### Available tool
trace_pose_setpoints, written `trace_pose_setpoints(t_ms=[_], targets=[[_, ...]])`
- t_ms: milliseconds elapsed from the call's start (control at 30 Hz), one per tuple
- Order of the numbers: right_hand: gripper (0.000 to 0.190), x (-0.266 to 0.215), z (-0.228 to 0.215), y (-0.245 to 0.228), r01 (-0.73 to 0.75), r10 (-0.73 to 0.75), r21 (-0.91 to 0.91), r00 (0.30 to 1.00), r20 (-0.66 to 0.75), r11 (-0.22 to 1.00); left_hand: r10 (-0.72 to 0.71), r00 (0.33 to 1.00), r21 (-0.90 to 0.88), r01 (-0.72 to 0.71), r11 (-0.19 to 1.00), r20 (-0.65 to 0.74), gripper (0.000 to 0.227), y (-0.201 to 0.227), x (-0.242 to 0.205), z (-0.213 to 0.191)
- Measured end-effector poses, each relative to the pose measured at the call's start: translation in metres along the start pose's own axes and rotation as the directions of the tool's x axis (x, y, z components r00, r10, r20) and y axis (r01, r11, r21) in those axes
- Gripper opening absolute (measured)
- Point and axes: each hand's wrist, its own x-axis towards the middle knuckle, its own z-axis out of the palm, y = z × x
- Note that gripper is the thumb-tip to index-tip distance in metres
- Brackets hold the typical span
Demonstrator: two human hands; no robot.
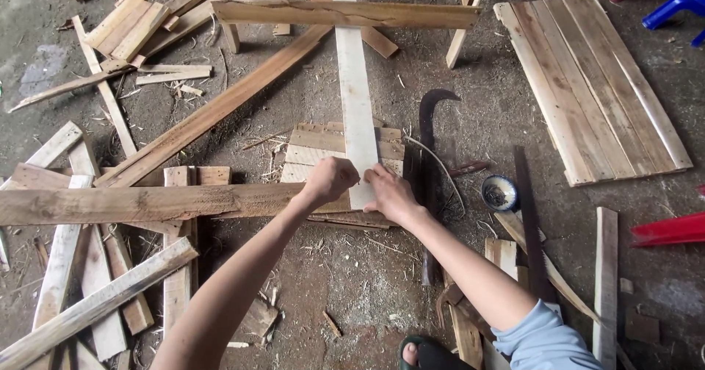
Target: The person aligns a long, light-colored wooden plank with a darker wooden frame on the floor. They use a small wooden block to position the plank and then hammer nails into the wood to secure the pieces together.
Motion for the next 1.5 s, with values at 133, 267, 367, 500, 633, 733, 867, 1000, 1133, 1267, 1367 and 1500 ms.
trace_pose_setpoints(t_ms=[133, 267, 367, 500, 633, 733, 867, 1000, 1133, 1267, 1367, 1500], targets=[[0.062, -0.002, 0.005, 0.011, 0.055, -0.055, 0.020, 0.998, 0.018, 0.998, 0.074, 0.991, 0.195, -0.095, 0.976, 0.114, 0.014, 0.012, -0.001, -0.004], [0.058, -0.026, -0.049, -0.014, 0.041, -0.046, 0.045, 0.993, 0.108, 0.998, 0.035, 0.981, 0.241, -0.081, 0.967, 0.191, 0.014, 0.026, -0.015, -0.005], [0.047, -0.030, -0.075, -0.018, 0.030, -0.053, 0.103, 0.974, 0.221, 0.994, 0.026, 0.976, 0.229, -0.076, 0.970, 0.215, 0.015, 0.019, -0.014, 0.000], [0.047, -0.022, -0.072, -0.008, 0.024, -0.051, 0.091, 0.951, 0.305, 0.996, -0.008, 0.977, 0.288, -0.055, 0.956, 0.215, 0.012, 0.008, -0.011, 0.009], [0.056, -0.016, -0.066, 0.000, 0.031, -0.052, 0.068, 0.940, 0.336, 0.997, -0.029, 0.976, 0.321, -0.044, 0.946, 0.217, 0.014, 0.015, -0.021, 0.005], [0.059, -0.013, -0.063, 0.002, 0.036, -0.058, 0.071, 0.939, 0.338, 0.997, -0.003, 0.980, 0.282, -0.053, 0.958, 0.197, 0.014, 0.012, -0.028, 0.001], [0.060, -0.017, -0.066, -0.003, 0.024, -0.051, 0.086, 0.942, 0.331, 0.996, 0.035, 0.996, 0.150, -0.047, 0.988, 0.082, 0.014, -0.009, -0.029, 0.010], [0.063, -0.011, -0.060, 0.003, 0.025, -0.045, 0.061, 0.939, 0.340, 0.998, -0.037, 0.983, -0.020, 0.041, 0.999, 0.182, 0.007, 0.011, -0.041, -0.014], [0.063, -0.005, -0.047, 0.011, 0.021, -0.038, 0.051, 0.938, 0.346, 0.998, -0.076, 0.978, -0.071, 0.091, 0.993, 0.192, 0.013, 0.011, -0.037, -0.019], [0.061, -0.007, -0.052, 0.005, 0.010, -0.027, 0.051, 0.938, 0.346, 0.999, -0.050, 0.988, 0.215, 0.018, 0.976, 0.144, 0.014, -0.017, -0.024, 0.013], [0.062, -0.011, -0.065, -0.005, -0.008, 0.001, 0.017, 0.927, 0.375, 1.000, 0.046, 0.984, 0.303, -0.097, 0.948, 0.172, 0.022, -0.007, -0.027, 0.013], [0.062, -0.008, -0.060, -0.002, -0.031, 0.026, 0.007, 0.922, 0.387, 0.999, 0.083, 0.985, 0.308, -0.127, 0.943, 0.155, 0.023, 0.000, -0.027, 0.018]])
